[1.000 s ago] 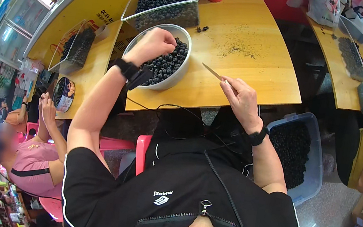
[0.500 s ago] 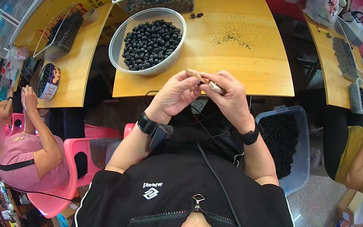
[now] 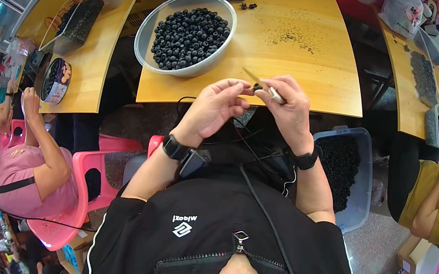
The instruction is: The person is using a small blade to scrape the outer layer or imperfections off small black seeds at a workstation.
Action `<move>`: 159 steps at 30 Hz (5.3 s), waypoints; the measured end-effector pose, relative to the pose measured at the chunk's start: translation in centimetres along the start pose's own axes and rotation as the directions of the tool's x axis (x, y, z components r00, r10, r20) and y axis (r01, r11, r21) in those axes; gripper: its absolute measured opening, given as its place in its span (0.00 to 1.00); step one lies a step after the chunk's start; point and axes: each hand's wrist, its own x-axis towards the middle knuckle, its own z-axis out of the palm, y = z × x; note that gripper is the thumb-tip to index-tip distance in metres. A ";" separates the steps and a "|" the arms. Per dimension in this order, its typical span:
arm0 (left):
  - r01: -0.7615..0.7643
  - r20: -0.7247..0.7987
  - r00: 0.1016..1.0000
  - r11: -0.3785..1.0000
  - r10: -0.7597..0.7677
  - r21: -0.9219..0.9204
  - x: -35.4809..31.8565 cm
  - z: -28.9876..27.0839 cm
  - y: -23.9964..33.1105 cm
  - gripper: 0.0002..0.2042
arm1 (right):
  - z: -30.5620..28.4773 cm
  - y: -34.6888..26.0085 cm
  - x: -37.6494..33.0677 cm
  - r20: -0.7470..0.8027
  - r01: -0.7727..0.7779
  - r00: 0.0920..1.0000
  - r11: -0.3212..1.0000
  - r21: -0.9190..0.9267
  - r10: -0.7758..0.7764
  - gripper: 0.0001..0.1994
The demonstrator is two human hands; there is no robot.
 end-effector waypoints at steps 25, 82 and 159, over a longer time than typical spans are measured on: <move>-0.014 -0.027 0.999 0.858 0.032 0.514 -3.3 -1.7 0.2 0.11 | 0.8 0.5 -0.1 0.054 -0.070 0.996 0.991 0.110 0.064 0.11; -0.016 0.161 0.983 0.926 0.083 -0.378 -2.5 -2.7 0.1 0.10 | 2.0 -4.3 -1.0 0.238 0.353 0.929 0.870 -0.344 -0.283 0.22; -0.143 0.140 0.968 0.921 0.206 -0.364 -2.7 -1.4 0.0 0.09 | 2.1 -5.8 0.4 0.185 0.326 0.938 0.928 -0.182 -0.293 0.16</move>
